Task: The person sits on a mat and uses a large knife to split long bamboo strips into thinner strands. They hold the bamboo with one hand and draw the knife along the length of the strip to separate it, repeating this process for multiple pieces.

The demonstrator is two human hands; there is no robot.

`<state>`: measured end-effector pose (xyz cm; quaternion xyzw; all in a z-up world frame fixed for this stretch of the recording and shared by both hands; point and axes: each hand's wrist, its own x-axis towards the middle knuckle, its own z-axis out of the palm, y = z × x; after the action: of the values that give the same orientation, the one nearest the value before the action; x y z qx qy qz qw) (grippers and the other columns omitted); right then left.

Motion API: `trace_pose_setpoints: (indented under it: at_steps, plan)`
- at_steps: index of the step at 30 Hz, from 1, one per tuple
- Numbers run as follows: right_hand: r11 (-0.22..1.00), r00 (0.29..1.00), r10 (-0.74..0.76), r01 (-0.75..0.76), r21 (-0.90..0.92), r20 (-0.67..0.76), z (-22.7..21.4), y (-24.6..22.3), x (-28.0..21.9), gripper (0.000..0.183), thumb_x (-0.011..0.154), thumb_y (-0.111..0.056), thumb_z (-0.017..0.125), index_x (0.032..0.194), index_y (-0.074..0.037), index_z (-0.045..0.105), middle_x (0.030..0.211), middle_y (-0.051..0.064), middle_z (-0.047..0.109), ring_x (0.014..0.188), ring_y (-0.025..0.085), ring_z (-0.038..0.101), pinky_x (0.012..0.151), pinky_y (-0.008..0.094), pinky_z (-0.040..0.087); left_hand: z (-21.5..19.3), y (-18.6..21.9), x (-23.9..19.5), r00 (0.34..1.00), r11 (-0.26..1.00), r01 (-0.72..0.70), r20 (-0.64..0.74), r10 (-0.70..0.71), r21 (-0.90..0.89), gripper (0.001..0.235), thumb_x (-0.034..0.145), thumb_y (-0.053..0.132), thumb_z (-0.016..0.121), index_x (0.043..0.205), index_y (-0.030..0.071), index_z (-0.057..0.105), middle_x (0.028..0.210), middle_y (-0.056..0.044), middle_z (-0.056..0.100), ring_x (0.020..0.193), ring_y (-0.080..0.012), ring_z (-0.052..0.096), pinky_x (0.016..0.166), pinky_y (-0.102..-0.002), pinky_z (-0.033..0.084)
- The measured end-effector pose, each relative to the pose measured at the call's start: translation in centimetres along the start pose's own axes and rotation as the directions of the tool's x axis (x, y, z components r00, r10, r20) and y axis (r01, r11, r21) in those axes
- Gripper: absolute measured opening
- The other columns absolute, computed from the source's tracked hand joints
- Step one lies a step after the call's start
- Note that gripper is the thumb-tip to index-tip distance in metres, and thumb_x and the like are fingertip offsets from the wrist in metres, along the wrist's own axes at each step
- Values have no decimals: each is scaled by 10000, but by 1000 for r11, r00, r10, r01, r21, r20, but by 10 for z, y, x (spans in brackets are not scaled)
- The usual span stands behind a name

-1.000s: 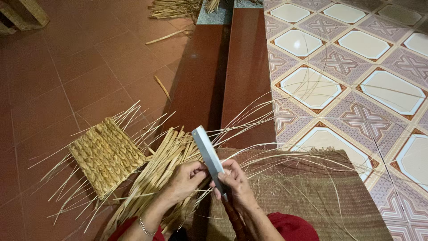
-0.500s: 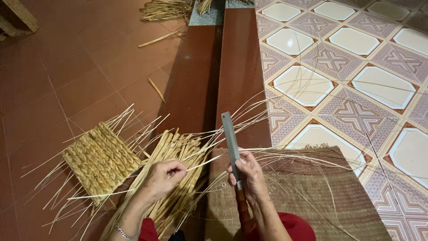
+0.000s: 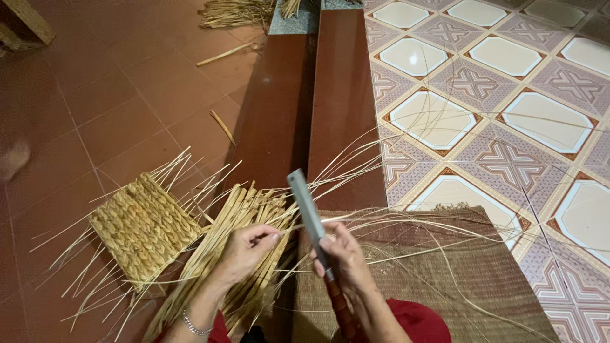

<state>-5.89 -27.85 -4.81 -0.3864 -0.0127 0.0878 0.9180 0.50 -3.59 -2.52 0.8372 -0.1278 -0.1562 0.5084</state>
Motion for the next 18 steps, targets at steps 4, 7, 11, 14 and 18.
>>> trace_pose_setpoints:
  at_steps: [4,7,11,14,18]
  plan:
    - [999,998,-50,50,13,-43,-11,-7,1,360,965,-91,609,1294,-21,482,754,122,699,492,161,633,408,279,532,-8,-2,-3,999,999,-33,22,34,-25,201,931,159,671,1080,96,789,776,11,759,441,-53,447,367,-202,353]
    - [999,997,-51,51,2,-58,-7,-6,1,361,958,-85,590,1302,-22,499,747,122,701,487,153,634,400,274,524,-3,-6,-1,1000,1000,-4,-10,4,-10,214,934,160,678,1106,104,791,748,-49,741,452,-60,433,372,-206,324]
    - [998,997,-66,66,20,-39,-1,-5,0,375,956,-71,570,1321,-27,495,755,131,701,495,159,640,416,279,528,-2,-6,7,997,995,1,-79,-8,-99,223,910,138,673,1108,108,769,822,-32,763,510,-43,527,398,-197,382]
    - [997,997,-70,70,10,-43,-2,-7,-1,369,956,-67,568,1315,-18,495,767,143,706,488,154,629,404,278,517,-3,-6,8,995,984,-53,-97,37,-170,197,919,140,699,1094,96,777,870,-15,778,608,-27,618,487,-172,493]
    - [998,999,-26,28,52,-40,-3,-9,-5,369,958,-66,571,1313,-2,494,755,138,705,476,159,622,387,284,507,1,-7,12,992,959,-28,-128,-9,-283,186,919,146,713,1071,89,802,795,-35,705,559,-60,498,462,-191,393]
